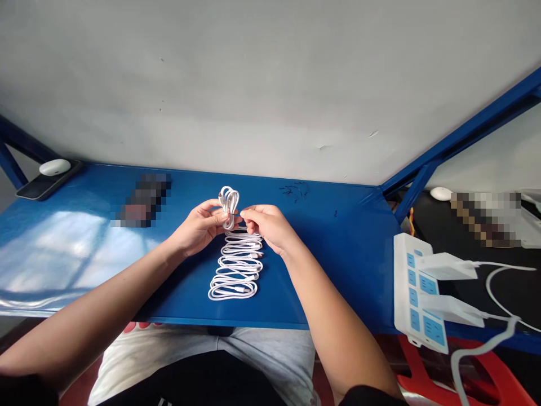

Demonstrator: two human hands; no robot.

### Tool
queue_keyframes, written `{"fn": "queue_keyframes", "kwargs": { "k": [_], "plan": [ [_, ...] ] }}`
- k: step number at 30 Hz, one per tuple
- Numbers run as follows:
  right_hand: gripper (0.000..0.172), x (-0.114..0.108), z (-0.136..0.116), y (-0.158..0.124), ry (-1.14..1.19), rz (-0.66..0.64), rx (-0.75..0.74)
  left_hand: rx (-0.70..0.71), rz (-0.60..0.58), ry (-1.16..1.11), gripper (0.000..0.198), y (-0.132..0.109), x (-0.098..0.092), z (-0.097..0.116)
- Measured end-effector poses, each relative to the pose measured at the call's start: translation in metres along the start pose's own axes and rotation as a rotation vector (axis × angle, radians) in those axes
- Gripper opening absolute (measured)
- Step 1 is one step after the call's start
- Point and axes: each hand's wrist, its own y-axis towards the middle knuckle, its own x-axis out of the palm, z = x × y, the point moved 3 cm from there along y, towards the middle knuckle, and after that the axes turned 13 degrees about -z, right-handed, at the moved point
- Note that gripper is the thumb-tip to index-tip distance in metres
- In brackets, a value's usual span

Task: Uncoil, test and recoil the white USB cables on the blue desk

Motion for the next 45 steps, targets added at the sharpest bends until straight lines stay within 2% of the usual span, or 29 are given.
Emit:
{"fn": "queue_keyframes", "kwargs": {
  "k": [9, 15, 18, 20, 25, 28, 30, 34, 38, 45],
  "plan": [
    [0.023, -0.017, -0.003, -0.002, 0.02, 0.063, -0.004, 0.049, 0.078, 0.003, 0.029, 0.002, -0.008, 0.009],
    [0.024, -0.022, -0.006, -0.002, -0.059, 0.003, 0.017, 0.022, 0.101, 0.002, 0.03, 0.003, -0.009, 0.011],
    [0.023, -0.032, -0.013, -0.005, -0.17, 0.007, 0.013, 0.031, 0.133, 0.032, 0.032, 0.003, -0.013, 0.011],
    [0.025, -0.047, -0.019, -0.007, -0.305, 0.117, -0.036, 0.06, 0.166, 0.117, 0.034, 0.004, -0.018, 0.011],
    [0.022, -0.107, -0.025, -0.013, -0.663, 0.654, -0.248, 0.157, 0.24, 0.712, 0.027, 0.002, -0.029, 0.011],
    [0.021, -0.145, -0.017, -0.015, -0.721, 0.853, -0.198, 0.139, 0.231, 0.989, 0.019, 0.003, -0.03, 0.01],
    [0.021, -0.165, -0.012, -0.017, -0.733, 0.968, -0.162, 0.149, 0.178, 1.068, 0.015, 0.004, -0.029, 0.009],
    [0.024, -0.182, -0.005, -0.02, -0.784, 1.091, -0.044, 0.171, 0.115, 1.051, 0.012, 0.009, -0.025, 0.008],
    [0.026, -0.174, -0.003, -0.015, -0.882, 1.138, 0.082, 0.167, 0.093, 1.077, 0.014, 0.017, -0.022, 0.006],
    [0.026, -0.158, -0.008, -0.008, -0.915, 1.104, 0.055, 0.162, -0.049, 1.317, 0.018, 0.029, -0.02, 0.004]
  ]
}}
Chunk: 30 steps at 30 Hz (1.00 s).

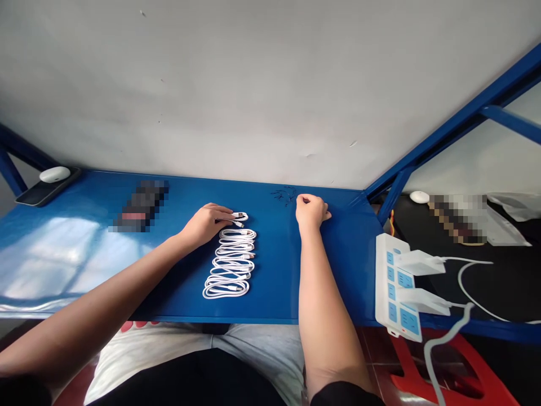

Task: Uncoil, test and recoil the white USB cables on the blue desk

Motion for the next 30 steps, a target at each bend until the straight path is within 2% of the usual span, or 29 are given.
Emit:
{"fn": "queue_keyframes", "kwargs": {
  "k": [4, 9, 11, 15, 16, 18, 20, 23, 26, 30],
  "plan": [
    [0.028, -0.002, -0.007, -0.004, 0.05, 0.056, -0.085, 0.031, -0.011, 0.005, 0.018, 0.0, -0.004, -0.001],
    [0.031, 0.005, -0.018, -0.009, 0.082, -0.029, -0.256, 0.094, -0.041, 0.09, 0.023, -0.002, -0.003, 0.001],
    [0.029, 0.005, -0.017, -0.009, 0.056, -0.009, -0.239, 0.106, -0.033, 0.102, 0.023, -0.004, -0.001, 0.003],
    [0.023, -0.001, -0.006, -0.003, 0.04, 0.07, -0.05, 0.106, -0.044, 0.1, 0.023, -0.005, 0.003, 0.004],
    [0.023, -0.003, -0.004, -0.001, 0.057, 0.078, -0.043, 0.094, -0.051, 0.099, 0.023, -0.006, 0.003, 0.003],
    [0.026, -0.003, -0.007, -0.001, 0.111, 0.084, -0.126, 0.064, -0.063, 0.091, 0.024, -0.007, 0.003, 0.001],
    [0.03, 0.0, -0.015, -0.005, 0.158, 0.043, -0.282, 0.043, -0.066, 0.081, 0.025, -0.008, 0.001, 0.0],
    [0.028, 0.013, -0.028, -0.015, 0.143, -0.154, -0.451, 0.042, -0.075, 0.079, 0.028, -0.009, 0.0, -0.002],
    [0.02, 0.023, -0.033, -0.023, 0.044, -0.333, -0.426, 0.081, -0.097, 0.07, 0.031, -0.01, -0.003, -0.004],
    [0.017, 0.019, -0.031, -0.024, -0.043, -0.335, -0.27, 0.142, -0.119, 0.043, 0.034, -0.013, -0.01, -0.004]
  ]
}}
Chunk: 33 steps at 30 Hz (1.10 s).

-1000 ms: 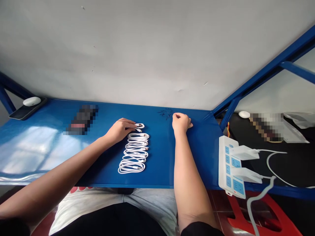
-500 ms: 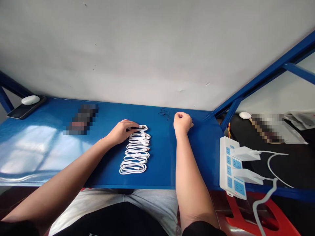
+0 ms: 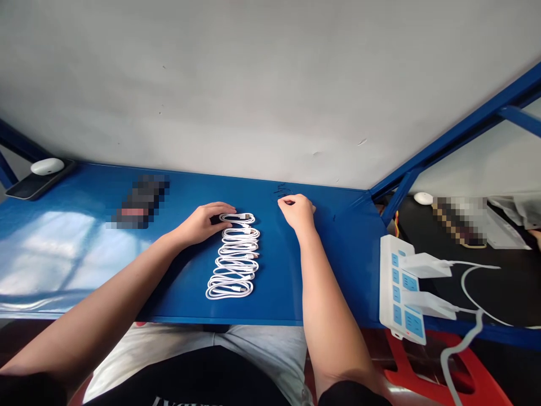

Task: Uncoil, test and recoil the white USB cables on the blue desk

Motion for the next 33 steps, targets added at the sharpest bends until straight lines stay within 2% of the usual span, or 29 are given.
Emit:
{"fn": "queue_keyframes", "kwargs": {
  "k": [2, 4, 6, 8, 9, 11, 14, 18, 24, 33],
  "plan": [
    [0.018, -0.005, 0.0, -0.002, 0.02, 0.035, 0.054, -0.014, -0.001, 0.011, 0.034, -0.002, -0.004, 0.001],
    [0.022, -0.01, -0.003, -0.005, 0.062, 0.1, 0.046, -0.042, -0.003, 0.048, 0.032, -0.002, -0.007, 0.002],
    [0.025, -0.012, -0.011, -0.01, 0.107, 0.156, -0.041, -0.066, -0.002, 0.095, 0.029, -0.002, -0.008, 0.004],
    [0.027, -0.008, -0.024, -0.018, 0.155, 0.132, -0.18, -0.092, 0.006, 0.123, 0.025, -0.001, -0.007, 0.005],
    [0.028, -0.003, -0.032, -0.022, 0.176, 0.078, -0.252, -0.108, 0.011, 0.124, 0.025, -0.001, -0.006, 0.005],
    [0.028, 0.011, -0.046, -0.031, 0.19, -0.119, -0.367, -0.14, 0.018, 0.115, 0.025, 0.0, -0.003, 0.003],
    [0.025, 0.03, -0.059, -0.041, 0.134, -0.372, -0.448, -0.137, 0.013, 0.107, 0.026, 0.002, 0.001, 0.0],
    [0.015, 0.035, -0.061, -0.043, 0.118, -0.44, -0.428, -0.071, -0.005, 0.095, 0.027, 0.004, 0.003, 0.001],
    [0.015, 0.027, -0.061, -0.047, 0.107, -0.525, -0.352, -0.039, -0.03, 0.102, 0.025, 0.002, 0.001, 0.007],
    [0.026, 0.023, -0.055, -0.044, 0.111, -0.485, -0.303, -0.11, 0.016, 0.083, 0.025, 0.001, 0.002, 0.009]
  ]
}}
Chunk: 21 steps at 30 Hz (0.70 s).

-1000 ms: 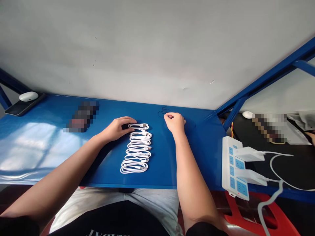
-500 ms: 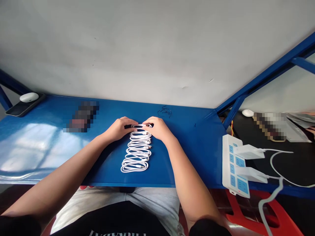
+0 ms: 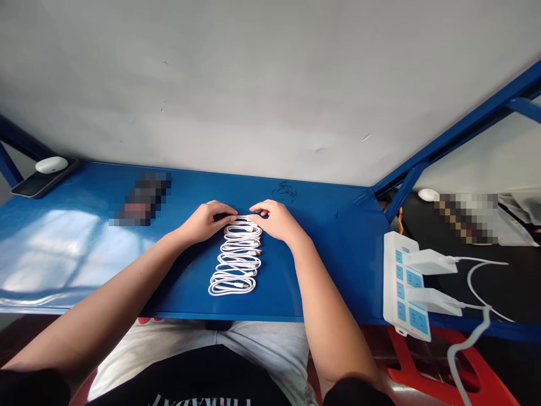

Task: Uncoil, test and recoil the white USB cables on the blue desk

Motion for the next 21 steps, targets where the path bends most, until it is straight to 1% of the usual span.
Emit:
{"fn": "queue_keyframes", "kwargs": {
  "k": [5, 8, 11, 13, 15, 18, 21],
  "plan": [
    [0.035, -0.011, 0.006, -0.008, 0.028, -0.012, 0.104, -0.019, -0.023, -0.018, 0.025, 0.0, -0.002, 0.002],
    [0.034, -0.014, 0.007, -0.011, 0.07, -0.057, 0.14, -0.021, -0.017, -0.028, 0.024, -0.001, -0.002, 0.003],
    [0.032, -0.012, 0.007, -0.011, 0.078, -0.111, 0.17, -0.033, 0.001, -0.031, 0.022, -0.001, -0.001, 0.002],
    [0.03, -0.009, 0.006, -0.01, 0.074, -0.115, 0.191, -0.044, 0.014, -0.033, 0.022, 0.001, -0.001, 0.001],
    [0.027, -0.005, 0.006, -0.007, 0.092, -0.082, 0.209, -0.052, 0.02, -0.035, 0.022, 0.004, 0.0, 0.0],
    [0.028, 0.001, 0.009, 0.001, 0.164, 0.027, 0.214, -0.097, 0.027, -0.024, 0.022, 0.014, 0.001, 0.002],
    [0.027, 0.007, 0.013, 0.009, 0.228, 0.111, 0.204, -0.136, 0.014, 0.054, 0.023, 0.023, 0.002, 0.007]
  ]
}}
